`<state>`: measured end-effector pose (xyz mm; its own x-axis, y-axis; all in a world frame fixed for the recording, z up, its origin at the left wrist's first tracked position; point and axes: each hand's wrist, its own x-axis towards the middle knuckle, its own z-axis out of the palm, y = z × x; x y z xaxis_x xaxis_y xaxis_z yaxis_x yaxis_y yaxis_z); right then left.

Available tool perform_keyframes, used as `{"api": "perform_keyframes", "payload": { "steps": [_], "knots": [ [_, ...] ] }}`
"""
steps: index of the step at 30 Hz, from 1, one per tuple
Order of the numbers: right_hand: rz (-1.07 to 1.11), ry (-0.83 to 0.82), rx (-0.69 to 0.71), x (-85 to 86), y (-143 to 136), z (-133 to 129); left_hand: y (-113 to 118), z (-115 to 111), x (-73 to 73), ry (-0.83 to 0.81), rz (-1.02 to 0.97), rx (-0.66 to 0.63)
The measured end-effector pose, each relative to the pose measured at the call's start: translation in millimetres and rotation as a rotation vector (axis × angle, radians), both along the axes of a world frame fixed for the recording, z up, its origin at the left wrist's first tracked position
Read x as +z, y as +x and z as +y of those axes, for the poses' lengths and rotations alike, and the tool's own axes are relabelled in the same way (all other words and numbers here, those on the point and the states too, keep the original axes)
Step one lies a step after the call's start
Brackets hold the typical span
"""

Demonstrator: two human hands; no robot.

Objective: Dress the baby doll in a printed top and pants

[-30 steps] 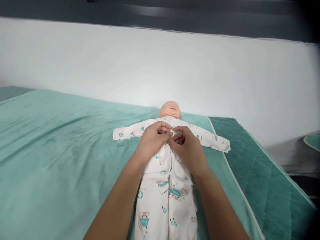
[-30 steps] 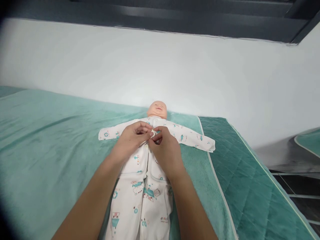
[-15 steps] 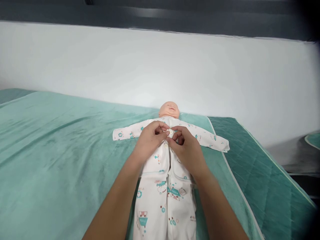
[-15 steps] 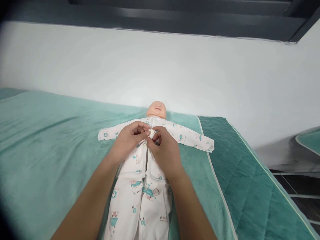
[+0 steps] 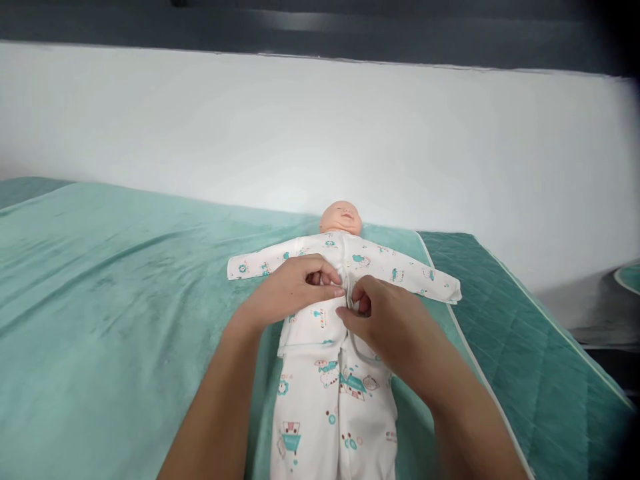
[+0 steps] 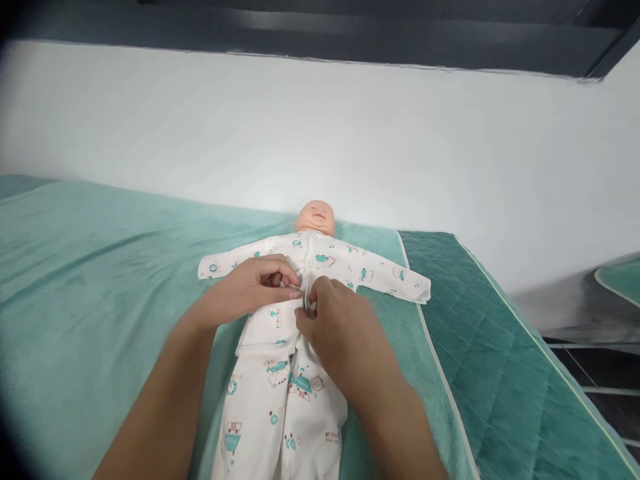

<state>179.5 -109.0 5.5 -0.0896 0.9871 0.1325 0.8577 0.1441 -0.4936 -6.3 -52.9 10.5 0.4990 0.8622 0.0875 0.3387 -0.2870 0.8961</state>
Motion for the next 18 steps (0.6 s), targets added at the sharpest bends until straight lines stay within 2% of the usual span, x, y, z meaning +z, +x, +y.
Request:
{"api": "perform_keyframes", "payload": {
  "steps": [4, 8, 13, 16, 18],
  "knots": [
    [-0.014, 0.01, 0.025, -2.0, 1.1, -1.6, 1.0, 0.6, 0.1, 0.067, 0.059, -0.058],
    [0.11, -0.077, 0.054, 4.0, 11.0, 1.2, 0.4, -0.2, 1.3, 0.055, 0.047, -0.048],
    [0.509, -0.279, 0.129, 4.4, 26.4, 9.0, 5.1, -5.7, 3.4, -0.024, -0.015, -0.081],
    [0.78, -0.303, 0.187, -0.2, 26.7, 12.1, 7.7, -7.1, 4.1, -0.062, -0.037, -0.125],
    [0.885, -0.314, 0.216, -3.3, 24.0, 13.6, 7.2, -6.2, 4.3, -0.097, -0.062, -0.143]
  ]
}}
